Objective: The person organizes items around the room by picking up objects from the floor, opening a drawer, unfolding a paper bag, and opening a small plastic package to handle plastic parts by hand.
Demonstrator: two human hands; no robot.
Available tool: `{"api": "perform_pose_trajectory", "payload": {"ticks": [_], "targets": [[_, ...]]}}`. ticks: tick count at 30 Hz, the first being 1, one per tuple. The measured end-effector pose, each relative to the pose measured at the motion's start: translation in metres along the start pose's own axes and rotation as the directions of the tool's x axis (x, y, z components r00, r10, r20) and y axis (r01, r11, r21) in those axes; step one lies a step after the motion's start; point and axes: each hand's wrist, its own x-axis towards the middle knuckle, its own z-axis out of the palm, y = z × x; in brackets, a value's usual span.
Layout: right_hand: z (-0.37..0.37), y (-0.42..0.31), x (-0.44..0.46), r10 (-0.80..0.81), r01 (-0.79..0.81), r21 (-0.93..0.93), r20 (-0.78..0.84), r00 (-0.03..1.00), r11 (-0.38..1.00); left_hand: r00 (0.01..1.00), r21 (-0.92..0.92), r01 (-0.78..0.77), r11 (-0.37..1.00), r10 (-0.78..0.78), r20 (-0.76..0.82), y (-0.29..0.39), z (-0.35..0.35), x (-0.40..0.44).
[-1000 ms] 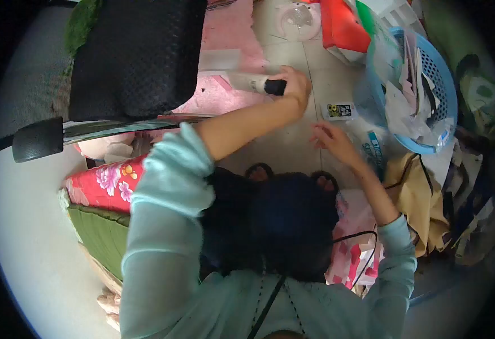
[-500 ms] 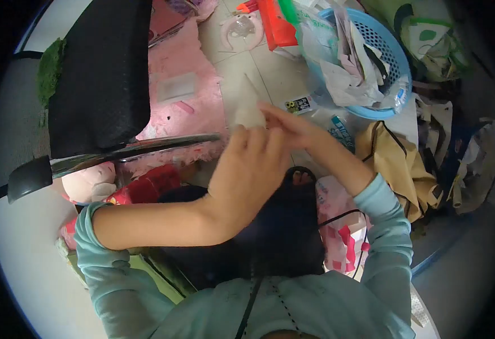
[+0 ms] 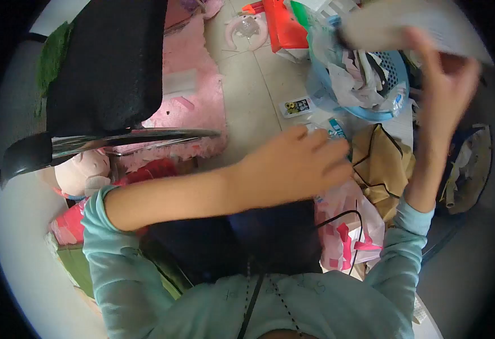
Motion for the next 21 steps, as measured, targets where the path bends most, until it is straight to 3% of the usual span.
{"api": "perform_pose_trajectory", "payload": {"ticks": [1,2,3,4,6,7,8,9,10,12,15,18,21], "targets": [[-0.017,-0.006,0.007,-0.041,0.032,-0.092,-0.108,0.993,0.995,0.990,-0.052,0.038,0.998,-0.031,0.138,-0.010,0.011,-0.005],[-0.037,0.001,0.011,-0.076,0.067,-0.159,-0.052,0.996,0.985,0.960,-0.099,0.083,0.992,-0.053,0.276,-0.021,0.022,-0.009],[-0.041,0.009,0.012,-0.111,0.098,-0.159,-0.078,0.991,0.982,0.819,-0.147,0.247,0.958,-0.125,0.560,-0.034,0.033,-0.012],[-0.045,0.017,0.012,-0.146,0.129,-0.161,-0.104,0.984,0.979,0.591,-0.138,0.414,0.900,-0.151,0.792,-0.047,0.041,-0.014],[-0.023,0.046,-0.011,-0.189,0.187,-0.037,-0.325,0.927,0.982,0.272,0.023,0.457,0.889,-0.164,0.948,-0.068,0.057,-0.018],[-0.026,0.072,-0.025,-0.072,0.010,-0.283,-0.209,0.975,0.959,0.251,0.025,0.479,0.878,-0.164,0.954,-0.083,0.078,-0.025],[-0.019,0.083,-0.041,0.003,-0.013,-0.539,-0.019,1.000,0.842,0.230,0.029,0.499,0.866,-0.165,0.959,-0.101,0.105,-0.037],[-0.021,0.134,-0.064,0.210,-0.102,-0.527,0.149,0.966,0.844,0.211,0.034,0.517,0.855,-0.166,0.963,-0.112,0.125,-0.048],[-0.018,0.147,-0.079,0.376,-0.238,-0.424,0.277,0.884,0.874,0.243,0.085,0.578,0.812,-0.270,0.932,-0.117,0.132,-0.058],[-0.013,0.131,-0.076,0.356,-0.268,-0.392,0.174,0.918,0.880,0.278,0.169,0.695,0.699,-0.478,0.833,-0.125,0.142,-0.074],[-0.012,0.107,-0.066,0.274,-0.234,-0.351,0.071,0.959,0.907,0.160,0.382,0.603,0.700,-0.576,0.802,-0.154,0.176,-0.104],[-0.015,0.090,-0.065,0.266,-0.249,-0.241,0.040,0.963,0.938,0.177,0.367,0.844,0.391,-0.849,0.499,-0.188,0.187,-0.116],[-0.022,0.083,-0.083,0.259,-0.250,-0.187,0.022,0.966,0.950,-0.033,0.288,0.957,-0.025,-0.999,0.023,-0.236,0.215,-0.131]]}}
